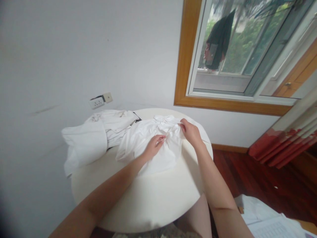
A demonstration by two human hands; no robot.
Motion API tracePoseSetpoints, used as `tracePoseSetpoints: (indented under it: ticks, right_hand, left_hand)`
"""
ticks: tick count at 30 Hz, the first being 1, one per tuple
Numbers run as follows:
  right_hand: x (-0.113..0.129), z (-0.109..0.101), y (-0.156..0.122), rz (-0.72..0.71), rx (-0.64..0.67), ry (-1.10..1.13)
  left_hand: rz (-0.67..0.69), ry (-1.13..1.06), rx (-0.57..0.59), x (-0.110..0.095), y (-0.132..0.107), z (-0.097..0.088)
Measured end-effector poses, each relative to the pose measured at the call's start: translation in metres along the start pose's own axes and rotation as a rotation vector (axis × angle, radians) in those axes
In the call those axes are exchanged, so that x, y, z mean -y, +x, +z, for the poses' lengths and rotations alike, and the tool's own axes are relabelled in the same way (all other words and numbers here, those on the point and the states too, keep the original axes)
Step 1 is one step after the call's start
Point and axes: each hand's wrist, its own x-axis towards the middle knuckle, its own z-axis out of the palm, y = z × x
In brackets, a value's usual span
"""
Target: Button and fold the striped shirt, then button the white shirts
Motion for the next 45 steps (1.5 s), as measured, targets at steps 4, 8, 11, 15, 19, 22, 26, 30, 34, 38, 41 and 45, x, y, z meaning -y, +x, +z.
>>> tracePoseSetpoints:
  ticks: [4, 8, 11, 15, 19, 22, 26, 30, 34, 38, 41, 45]
  right_hand:
    - [0.013, -0.009, 0.023, 0.015, -0.079, -0.084]
    - [0.035, -0.024, 0.041, -0.072, -0.086, -0.058]
    - [0.047, -0.025, 0.037, -0.151, 0.011, 0.163]
    - [0.039, -0.009, 0.004, -0.107, 0.342, 0.572]
    - [0.011, 0.006, -0.041, 0.027, 0.656, 0.788]
    - [-0.008, 0.008, -0.07, 0.076, 0.735, 0.797]
    - [-0.021, 0.006, -0.091, 0.049, 0.682, 0.716]
    - [-0.017, 0.01, -0.099, -0.111, 0.594, 0.522]
    - [-0.008, 0.021, -0.103, -0.12, 0.414, 0.275]
    - [-0.003, 0.029, -0.105, -0.047, 0.394, 0.324]
    - [-0.005, 0.032, -0.1, 0.014, 0.325, 0.367]
    - [-0.008, 0.036, -0.082, 0.094, 0.214, 0.4]
  left_hand:
    - [0.1, 0.214, -0.002, -0.004, 0.004, -0.002]
    - [0.012, 0.464, -0.04, 0.013, 0.01, -0.013]
    - [-0.046, 0.631, 0.011, 0.03, 0.012, -0.033]
    - [-0.035, 0.741, 0.037, 0.042, 0.01, -0.058]
    - [-0.016, 0.757, 0.043, 0.044, 0.009, -0.064]
    - [-0.012, 0.757, 0.036, 0.042, 0.008, -0.062]
    - [0.027, 0.858, 0.016, 0.03, 0.007, -0.057]
    - [0.087, 0.952, 0.04, -0.004, -0.001, -0.051]
    - [0.109, 0.975, 0.201, -0.043, -0.029, -0.047]
    - [0.115, 0.944, 0.449, -0.07, -0.067, -0.053]
    - [0.117, 0.994, 0.558, -0.08, -0.085, -0.058]
    - [0.134, 1.169, 0.577, -0.079, -0.088, -0.057]
